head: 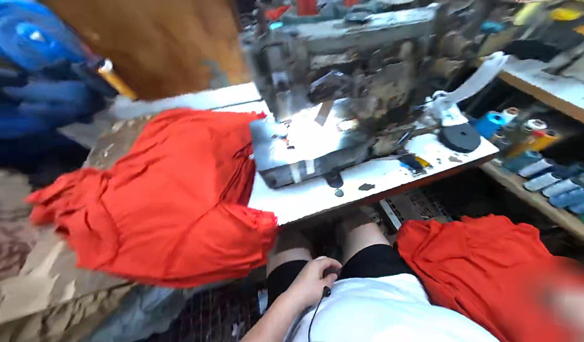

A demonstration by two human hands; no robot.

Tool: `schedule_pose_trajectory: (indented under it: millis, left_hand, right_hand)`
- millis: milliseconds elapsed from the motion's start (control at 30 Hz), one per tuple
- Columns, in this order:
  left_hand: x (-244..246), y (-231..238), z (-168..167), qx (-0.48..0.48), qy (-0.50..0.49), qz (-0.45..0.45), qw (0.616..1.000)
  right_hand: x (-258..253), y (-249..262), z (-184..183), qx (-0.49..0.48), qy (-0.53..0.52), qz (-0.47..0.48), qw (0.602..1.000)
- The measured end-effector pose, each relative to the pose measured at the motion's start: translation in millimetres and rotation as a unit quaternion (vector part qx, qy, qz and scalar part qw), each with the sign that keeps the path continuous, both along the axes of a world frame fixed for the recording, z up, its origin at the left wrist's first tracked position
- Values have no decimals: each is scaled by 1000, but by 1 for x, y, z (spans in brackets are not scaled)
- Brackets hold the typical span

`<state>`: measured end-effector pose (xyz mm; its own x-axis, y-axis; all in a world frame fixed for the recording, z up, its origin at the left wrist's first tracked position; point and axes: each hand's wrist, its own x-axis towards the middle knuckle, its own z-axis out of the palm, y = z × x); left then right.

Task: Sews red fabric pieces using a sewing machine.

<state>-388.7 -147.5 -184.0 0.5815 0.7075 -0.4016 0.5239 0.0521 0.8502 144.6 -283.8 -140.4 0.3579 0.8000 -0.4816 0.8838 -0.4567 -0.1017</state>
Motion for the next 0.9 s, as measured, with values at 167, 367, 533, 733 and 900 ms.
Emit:
schedule_pose_trajectory:
  millis: [167,367,533,733,900]
  left_hand:
    - [-31,-35,3,166,-93,77,979]
    - [-67,-57,7,324,-115,136,929]
    - [-107,-67,15,374,-67,302,874]
    - [-119,-19,79,494,50,396,773]
    - [-90,32,144,535,4,327,779]
  right_hand:
    - [-243,167,50,146,132,381,903]
    - [-452,246,94,193,233,566,767]
    - [-515,265,75,153,225,544,794]
    - [-509,254,81,143,464,408,773]
    - [-471,253,113,270,565,321,710]
